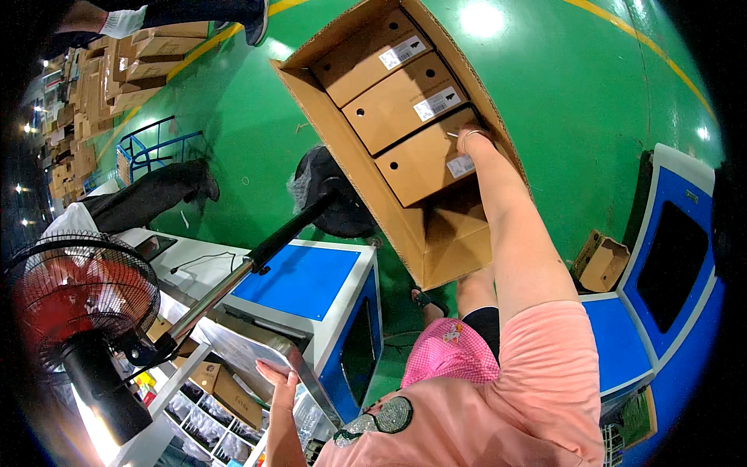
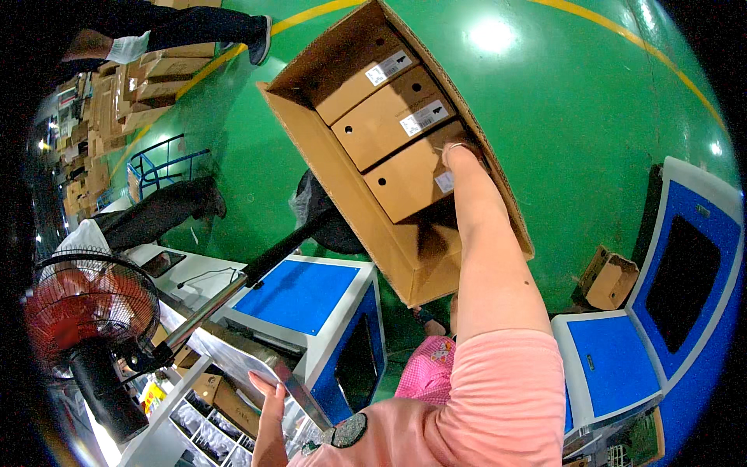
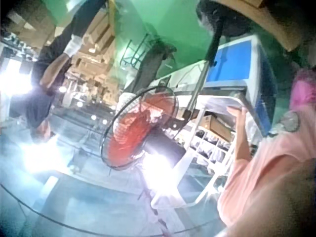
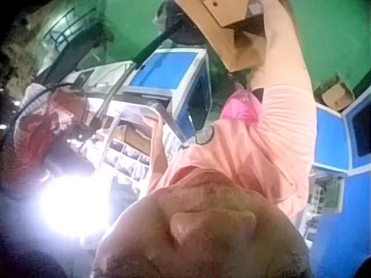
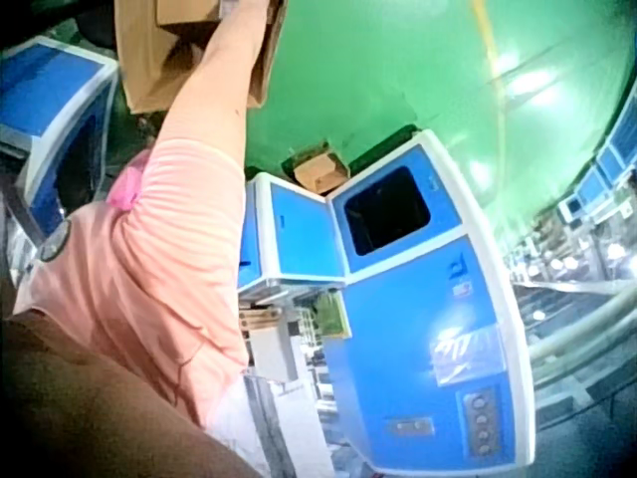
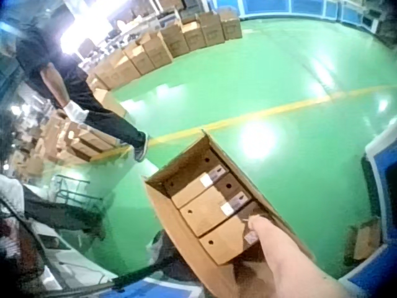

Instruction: The person packs shoes into boxes by taking boxes from a larger container, placing shoes inside, and then setting the packed boxes onto a conveyor belt.

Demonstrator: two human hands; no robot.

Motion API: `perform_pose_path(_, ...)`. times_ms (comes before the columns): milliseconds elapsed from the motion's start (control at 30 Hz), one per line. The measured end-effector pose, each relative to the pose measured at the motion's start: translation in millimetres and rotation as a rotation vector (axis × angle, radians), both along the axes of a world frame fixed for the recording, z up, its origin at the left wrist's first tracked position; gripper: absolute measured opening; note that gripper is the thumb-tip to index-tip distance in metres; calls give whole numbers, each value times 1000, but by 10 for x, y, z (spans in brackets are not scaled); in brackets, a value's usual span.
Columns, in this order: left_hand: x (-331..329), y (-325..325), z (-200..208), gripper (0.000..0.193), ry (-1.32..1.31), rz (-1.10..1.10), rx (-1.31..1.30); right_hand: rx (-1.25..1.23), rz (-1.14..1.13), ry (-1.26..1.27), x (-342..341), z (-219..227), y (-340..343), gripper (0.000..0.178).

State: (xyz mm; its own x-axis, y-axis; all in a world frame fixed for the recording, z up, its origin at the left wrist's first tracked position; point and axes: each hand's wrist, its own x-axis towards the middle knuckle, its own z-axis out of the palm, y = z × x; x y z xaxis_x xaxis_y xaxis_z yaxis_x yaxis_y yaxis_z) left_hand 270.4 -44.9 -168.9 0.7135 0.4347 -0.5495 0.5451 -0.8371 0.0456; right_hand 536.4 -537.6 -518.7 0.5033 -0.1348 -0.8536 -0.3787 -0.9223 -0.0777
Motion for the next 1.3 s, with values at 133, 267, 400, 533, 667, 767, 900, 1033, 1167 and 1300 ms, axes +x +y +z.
perform_pose_path(133, -58, 108, -102, 106, -2, -67, 38, 129, 154, 100, -39, 43, -204, 41)
perform_pose_path(267, -53, 51, -184, 109, -24, 11, 63, 264, 72, -160, -133, 723, -193, 32)
perform_pose_path(400, 136, -297, -13, 110, 35, 231, 55, 168, 230, -135, -145, 1739, -218, 33)
perform_pose_path(533, 120, -323, 55, 116, 63, 298, 47, 316, 290, -235, -551, 2484, -270, 36)
perform_pose_path(667, 41, -351, 105, 114, -49, 328, -40, 367, 415, -313, -823, 3293, -146, 36)
perform_pose_path(767, 3, -344, 124, 109, -191, 280, -107, 467, 394, -479, -1088, 3896, -51, 32)
perform_pose_path(900, -156, -377, -191, 98, -399, 131, -114, 452, 399, -423, -1440, 5044, 447, 22)
perform_pose_path(1033, -601, -672, -170, 76, -802, -93, -272, 455, 512, -435, -1635, 5783, 877, 20)
perform_pose_path(1167, -1054, -971, -240, 69, -879, 301, -1090, 272, 584, -427, -1915, 6608, 1392, 21)
perform_pose_path(1300, -1380, -944, -491, 79, -450, 795, -1717, 297, 623, -403, -2419, 7310, 2017, 22)
